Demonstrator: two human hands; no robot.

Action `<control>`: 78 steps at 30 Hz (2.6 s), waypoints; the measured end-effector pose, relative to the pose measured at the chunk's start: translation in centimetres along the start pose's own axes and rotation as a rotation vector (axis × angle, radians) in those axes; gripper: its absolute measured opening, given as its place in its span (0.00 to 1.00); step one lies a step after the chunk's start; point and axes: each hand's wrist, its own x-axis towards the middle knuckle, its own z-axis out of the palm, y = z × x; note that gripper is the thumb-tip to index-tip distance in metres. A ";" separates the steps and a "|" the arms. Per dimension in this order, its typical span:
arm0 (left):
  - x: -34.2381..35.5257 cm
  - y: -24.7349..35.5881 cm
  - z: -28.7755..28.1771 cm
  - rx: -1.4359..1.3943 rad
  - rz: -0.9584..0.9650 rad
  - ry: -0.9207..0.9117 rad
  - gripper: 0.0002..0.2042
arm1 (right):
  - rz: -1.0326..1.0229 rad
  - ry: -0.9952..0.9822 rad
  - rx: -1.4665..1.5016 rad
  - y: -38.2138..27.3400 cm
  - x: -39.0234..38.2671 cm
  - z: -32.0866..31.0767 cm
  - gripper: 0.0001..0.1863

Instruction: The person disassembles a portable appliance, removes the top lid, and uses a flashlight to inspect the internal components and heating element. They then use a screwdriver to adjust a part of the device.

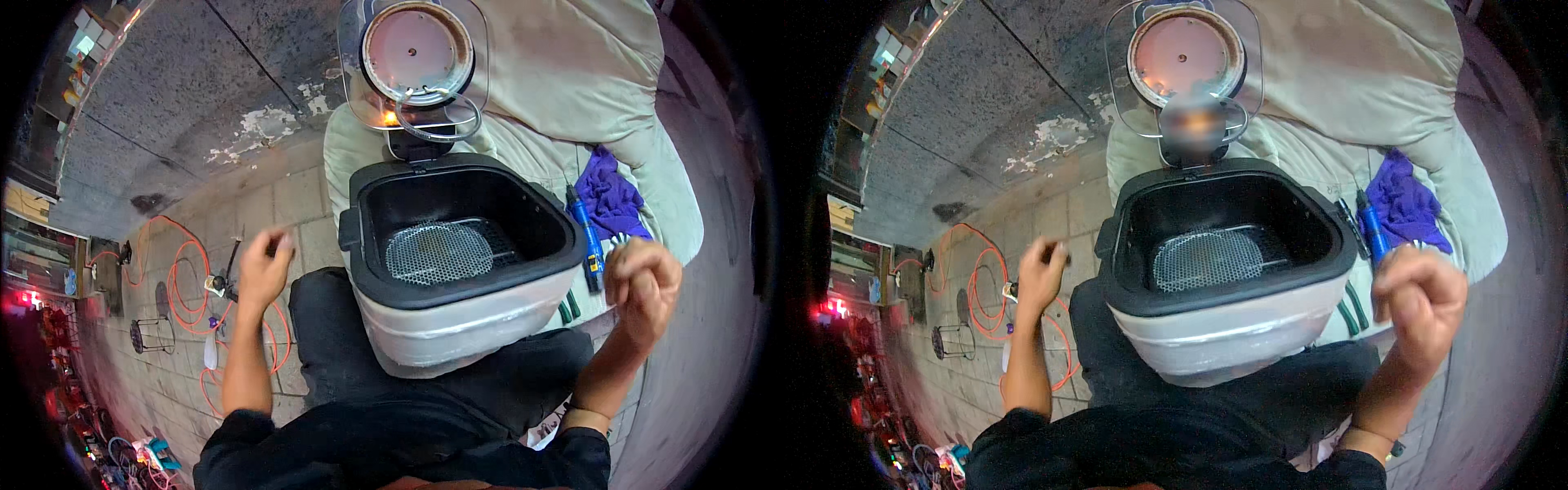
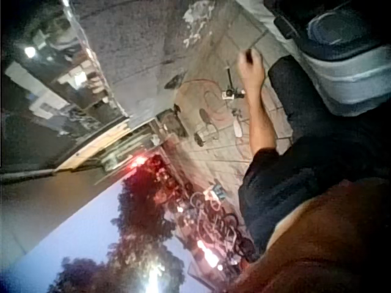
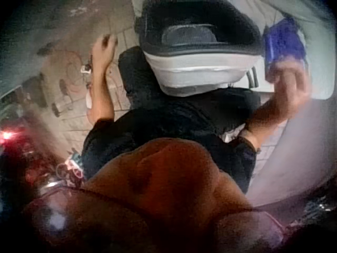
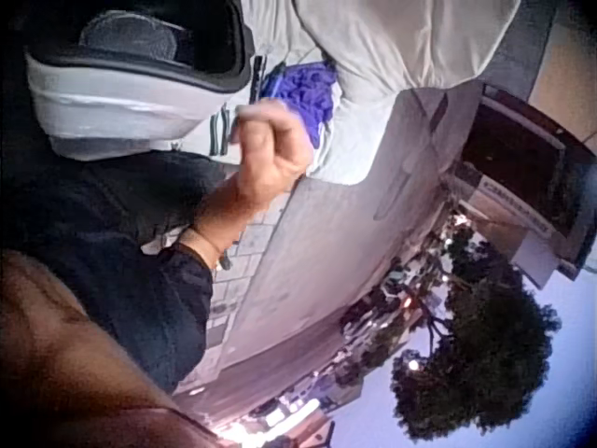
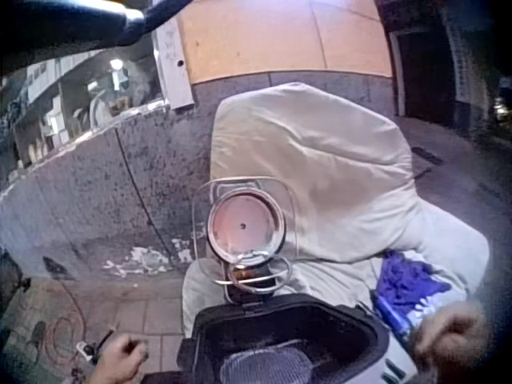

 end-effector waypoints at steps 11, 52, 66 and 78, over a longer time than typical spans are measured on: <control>16.2 10.0 11.1 -0.757 0.160 0.224 0.26 | 0.326 -0.213 -0.688 10.1 17.2 4.6 0.21; 18.5 9.1 13.0 -1.306 0.101 -0.119 0.13 | -0.056 0.016 -0.686 14.7 27.0 9.5 0.16; 18.8 8.7 13.1 -1.304 0.114 -0.135 0.14 | -0.097 0.002 -0.804 14.2 27.8 10.1 0.18; 19.0 8.8 13.6 -1.288 0.074 -0.105 0.15 | -0.018 -0.071 -0.627 15.9 29.7 9.5 0.17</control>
